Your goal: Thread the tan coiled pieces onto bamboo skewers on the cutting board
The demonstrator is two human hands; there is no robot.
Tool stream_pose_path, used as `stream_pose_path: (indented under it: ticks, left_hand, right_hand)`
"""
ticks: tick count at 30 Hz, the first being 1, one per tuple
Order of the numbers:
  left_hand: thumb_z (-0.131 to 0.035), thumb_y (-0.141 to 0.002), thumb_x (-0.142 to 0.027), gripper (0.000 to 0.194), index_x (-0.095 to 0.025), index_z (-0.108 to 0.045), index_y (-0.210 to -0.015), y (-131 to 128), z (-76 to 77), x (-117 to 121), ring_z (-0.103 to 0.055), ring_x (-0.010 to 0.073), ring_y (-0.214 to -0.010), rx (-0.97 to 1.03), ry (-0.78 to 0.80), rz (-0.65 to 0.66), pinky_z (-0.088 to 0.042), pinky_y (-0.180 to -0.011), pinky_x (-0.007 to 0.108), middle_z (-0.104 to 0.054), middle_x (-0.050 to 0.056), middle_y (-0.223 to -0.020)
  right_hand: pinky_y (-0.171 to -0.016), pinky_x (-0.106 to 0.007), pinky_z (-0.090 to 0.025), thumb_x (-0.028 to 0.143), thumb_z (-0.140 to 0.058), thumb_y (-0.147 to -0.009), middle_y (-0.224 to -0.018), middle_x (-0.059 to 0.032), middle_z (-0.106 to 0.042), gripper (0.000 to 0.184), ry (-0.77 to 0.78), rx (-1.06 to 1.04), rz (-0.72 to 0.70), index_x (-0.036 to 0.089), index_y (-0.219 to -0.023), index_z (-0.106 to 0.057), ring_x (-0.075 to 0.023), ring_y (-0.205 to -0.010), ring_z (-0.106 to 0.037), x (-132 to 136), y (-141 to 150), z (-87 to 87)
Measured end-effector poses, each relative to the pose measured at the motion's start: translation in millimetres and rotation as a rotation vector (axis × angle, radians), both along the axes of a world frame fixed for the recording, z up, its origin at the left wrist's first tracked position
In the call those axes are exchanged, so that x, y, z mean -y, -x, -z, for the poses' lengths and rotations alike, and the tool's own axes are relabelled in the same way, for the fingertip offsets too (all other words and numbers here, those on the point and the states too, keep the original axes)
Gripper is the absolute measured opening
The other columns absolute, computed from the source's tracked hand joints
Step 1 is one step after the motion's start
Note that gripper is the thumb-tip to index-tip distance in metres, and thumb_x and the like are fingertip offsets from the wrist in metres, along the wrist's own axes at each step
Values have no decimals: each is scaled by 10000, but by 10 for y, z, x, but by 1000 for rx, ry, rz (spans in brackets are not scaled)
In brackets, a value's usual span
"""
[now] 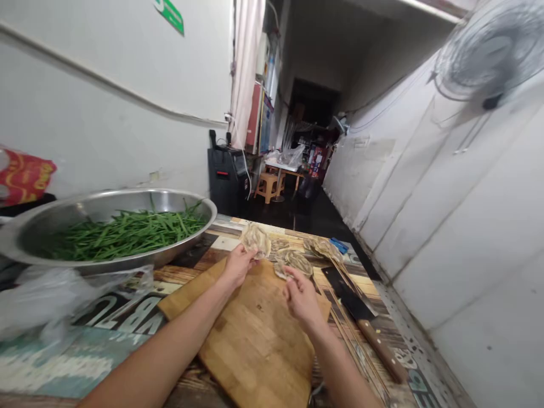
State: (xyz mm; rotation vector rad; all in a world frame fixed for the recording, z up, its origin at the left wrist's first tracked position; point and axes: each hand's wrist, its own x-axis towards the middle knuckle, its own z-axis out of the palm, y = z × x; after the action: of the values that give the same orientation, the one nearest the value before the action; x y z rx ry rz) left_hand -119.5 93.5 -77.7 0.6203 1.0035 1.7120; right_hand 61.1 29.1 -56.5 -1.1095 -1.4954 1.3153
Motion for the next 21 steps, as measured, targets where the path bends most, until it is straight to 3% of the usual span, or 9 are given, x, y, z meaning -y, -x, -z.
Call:
stream_pose_path:
  ticks: [3,9,15,21]
  left_hand:
    - [-692,-571,-184,315,-169,-505,-824,122,39,-41,-593,120,-615,16,18,-103,-488,-562,248,-630,17,-776]
    - [-704,-539,-165,371,-179,-515,-858,213,5,-54,-585,106,-625,11,47,-137,-474,-572,230,-628,4,-808]
    - [-727,-494,-138,444,-178,-548,-898,172,-21,-62,-602,127,-691,-42,73,-153,-473,-590,235,-642,12,-863]
    - [-784,-452,-170,475,-146,-599,-889,75,2,-6,-615,140,-744,-87,28,47,-485,-674,255,-667,35,-871]
  right_hand:
    - [-289,-177,-172,507,-487,-742,-519,86,-489,469,138,-25,-163,151,-1046,-467,-45,-278,-266,-18,289,103]
    - [-332,-166,-203,395,-442,-786,-407,93,-436,350,3,69,-93,130,-1005,-511,-63,-320,-306,40,364,422]
    - [-364,-190,-233,382,-451,-798,-407,81,-440,395,-6,75,-94,113,-1074,-534,-85,-360,-338,54,354,392]
    - [-382,-205,-264,413,-477,-793,-437,71,-468,514,-36,49,-74,98,-1199,-492,-96,-368,-354,3,338,384]
